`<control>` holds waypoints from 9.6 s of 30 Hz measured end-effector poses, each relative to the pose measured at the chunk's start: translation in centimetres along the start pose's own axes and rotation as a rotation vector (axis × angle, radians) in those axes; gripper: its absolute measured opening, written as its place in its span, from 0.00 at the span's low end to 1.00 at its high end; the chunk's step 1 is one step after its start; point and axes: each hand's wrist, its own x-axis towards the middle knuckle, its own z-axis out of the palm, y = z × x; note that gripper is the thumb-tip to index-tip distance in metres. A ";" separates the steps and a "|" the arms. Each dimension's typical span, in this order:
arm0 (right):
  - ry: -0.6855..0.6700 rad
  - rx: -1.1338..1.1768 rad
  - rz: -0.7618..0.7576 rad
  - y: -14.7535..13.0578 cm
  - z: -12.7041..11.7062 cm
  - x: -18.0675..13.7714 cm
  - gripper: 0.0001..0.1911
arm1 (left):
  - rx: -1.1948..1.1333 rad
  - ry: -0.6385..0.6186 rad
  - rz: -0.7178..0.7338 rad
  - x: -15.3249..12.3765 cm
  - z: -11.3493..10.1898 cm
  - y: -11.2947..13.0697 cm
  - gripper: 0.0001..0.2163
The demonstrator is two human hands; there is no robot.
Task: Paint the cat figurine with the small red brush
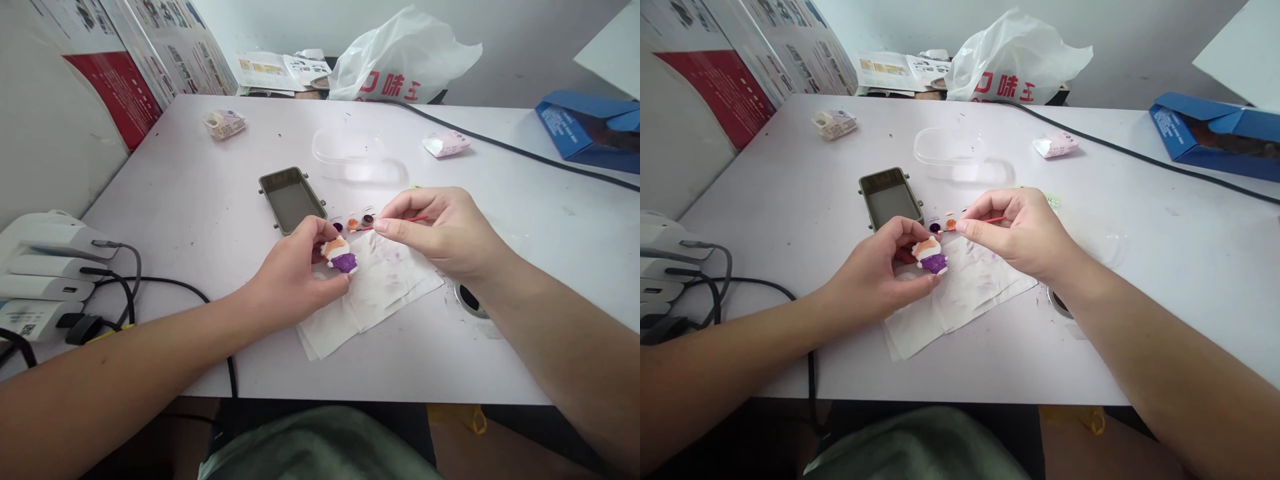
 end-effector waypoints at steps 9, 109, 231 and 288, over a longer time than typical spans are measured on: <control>-0.121 -0.060 -0.013 0.2 0.3 -0.1 0.07 | 0.031 0.032 -0.007 0.1 0.1 0.0 0.18; -0.231 -0.098 -0.100 0.3 1.3 -0.5 0.05 | 0.009 -0.006 0.073 0.2 0.2 -0.1 0.16; 0.034 -0.347 -0.152 1.7 0.0 1.6 0.03 | 0.059 -0.028 0.053 0.0 0.1 -0.1 0.18; -0.228 -0.161 -0.244 -0.1 1.4 -0.5 0.01 | 0.042 -0.034 0.043 0.1 0.0 0.2 0.17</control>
